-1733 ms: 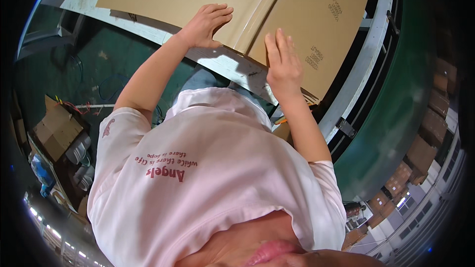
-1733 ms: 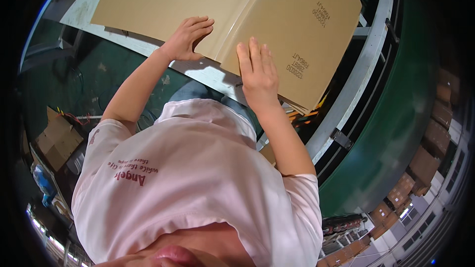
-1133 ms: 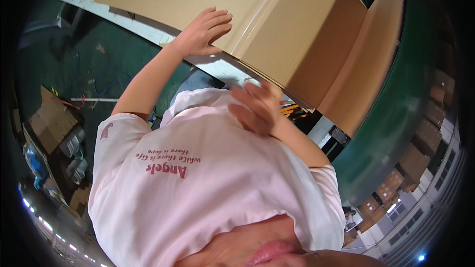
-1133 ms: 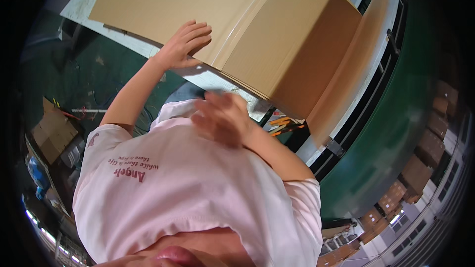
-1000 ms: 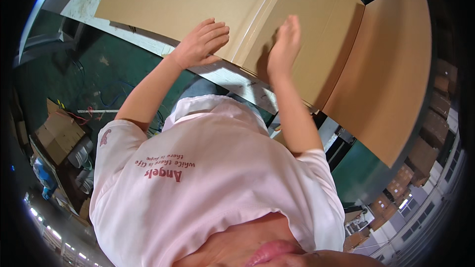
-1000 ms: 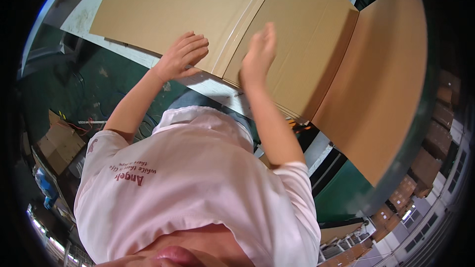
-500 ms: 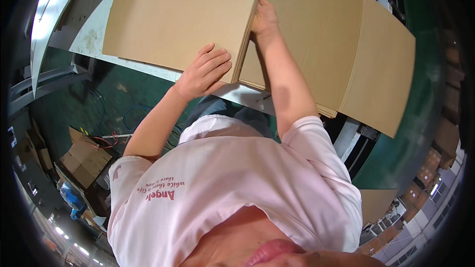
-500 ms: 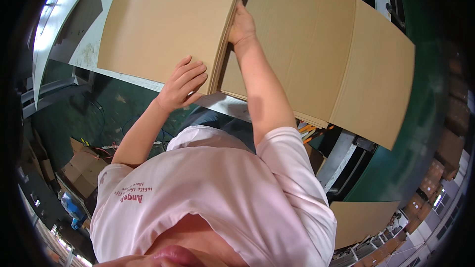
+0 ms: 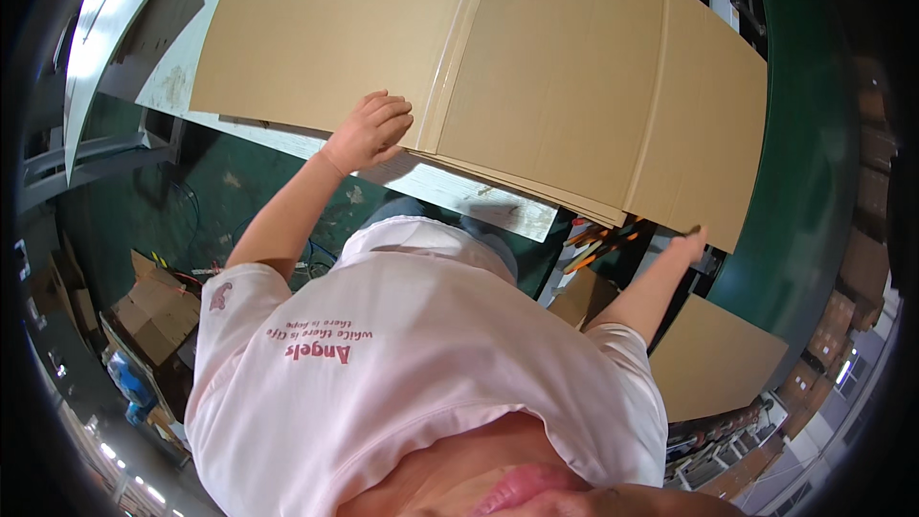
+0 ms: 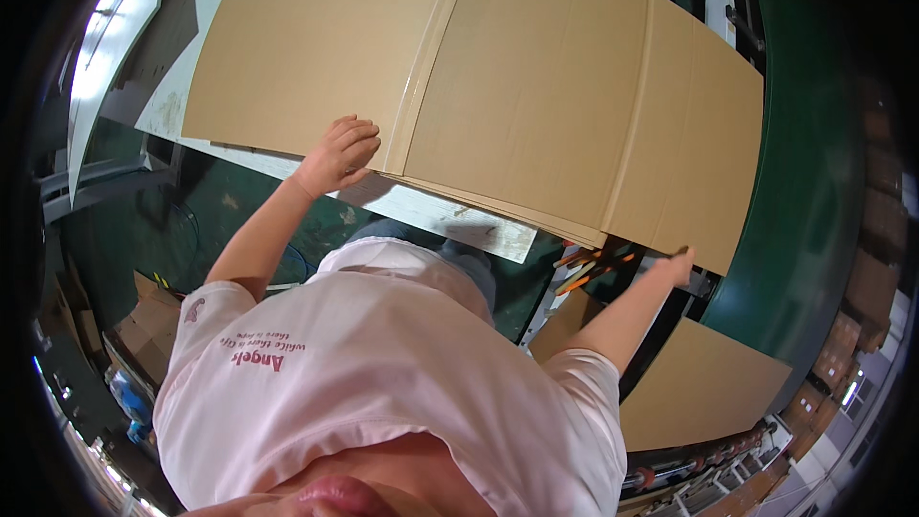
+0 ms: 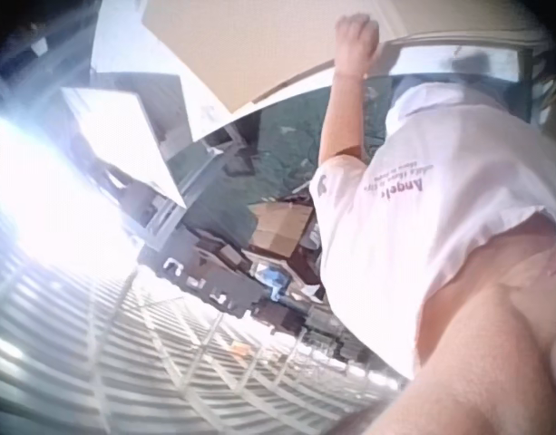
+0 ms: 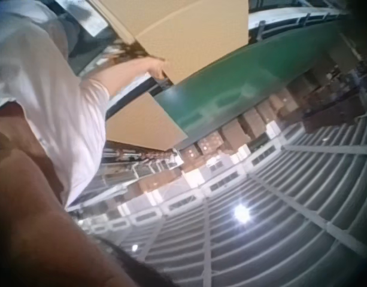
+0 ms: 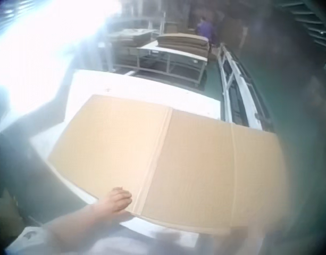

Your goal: The person repeatedly picks up flat cardboard sheets from a conveyor, folds them in half by hand, and stacks them on a nearby table. The process is continuous and repetitive throughout the clip.

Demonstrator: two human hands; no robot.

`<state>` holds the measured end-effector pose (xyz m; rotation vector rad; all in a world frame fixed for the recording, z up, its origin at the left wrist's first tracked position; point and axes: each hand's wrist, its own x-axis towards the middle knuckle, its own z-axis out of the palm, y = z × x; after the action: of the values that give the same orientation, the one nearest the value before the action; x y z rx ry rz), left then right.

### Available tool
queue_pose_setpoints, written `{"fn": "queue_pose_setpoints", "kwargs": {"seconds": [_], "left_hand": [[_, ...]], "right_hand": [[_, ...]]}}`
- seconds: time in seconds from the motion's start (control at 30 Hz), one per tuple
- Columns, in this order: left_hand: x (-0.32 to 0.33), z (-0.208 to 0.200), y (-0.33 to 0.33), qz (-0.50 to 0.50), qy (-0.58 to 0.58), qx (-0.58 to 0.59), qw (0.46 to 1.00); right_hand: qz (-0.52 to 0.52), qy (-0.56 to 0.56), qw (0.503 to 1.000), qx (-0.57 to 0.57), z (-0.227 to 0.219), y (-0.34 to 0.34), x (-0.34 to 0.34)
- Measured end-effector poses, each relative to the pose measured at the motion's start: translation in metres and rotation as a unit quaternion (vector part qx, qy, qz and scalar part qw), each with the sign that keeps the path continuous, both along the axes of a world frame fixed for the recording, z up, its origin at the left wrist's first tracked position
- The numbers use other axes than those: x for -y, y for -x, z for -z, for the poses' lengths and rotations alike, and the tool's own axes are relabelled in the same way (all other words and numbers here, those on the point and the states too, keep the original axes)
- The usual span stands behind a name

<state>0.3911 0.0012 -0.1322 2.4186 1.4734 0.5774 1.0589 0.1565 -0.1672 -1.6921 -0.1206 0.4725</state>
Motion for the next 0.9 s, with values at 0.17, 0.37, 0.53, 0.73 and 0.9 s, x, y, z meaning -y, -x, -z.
{"fn": "queue_pose_setpoints", "kwargs": {"seconds": [0.17, 0.37, 0.53, 0.73, 0.9], "left_hand": [[0.003, 0.002, 0.002, -0.049, 0.016, 0.004, 0.999], [0.007, 0.011, 0.004, -0.072, 0.016, 0.031, 0.997], [0.006, 0.017, 0.000, -0.083, 0.008, 0.088, 0.993], [0.009, 0.021, -0.001, -0.093, -0.006, 0.124, 0.988], [0.009, 0.022, 0.001, -0.103, 0.019, 0.135, 0.985]], "right_hand": [[-0.095, -0.087, 0.990, -0.051, -0.068, 0.023, -0.004], [-0.498, -0.204, 0.762, 0.361, -0.175, 0.159, 0.048], [-0.649, -0.195, 0.473, 0.563, -0.155, 0.315, 0.078], [-0.652, -0.139, 0.325, 0.670, -0.070, 0.375, 0.078], [-0.671, -0.089, 0.220, 0.702, -0.033, 0.384, 0.073]]}}
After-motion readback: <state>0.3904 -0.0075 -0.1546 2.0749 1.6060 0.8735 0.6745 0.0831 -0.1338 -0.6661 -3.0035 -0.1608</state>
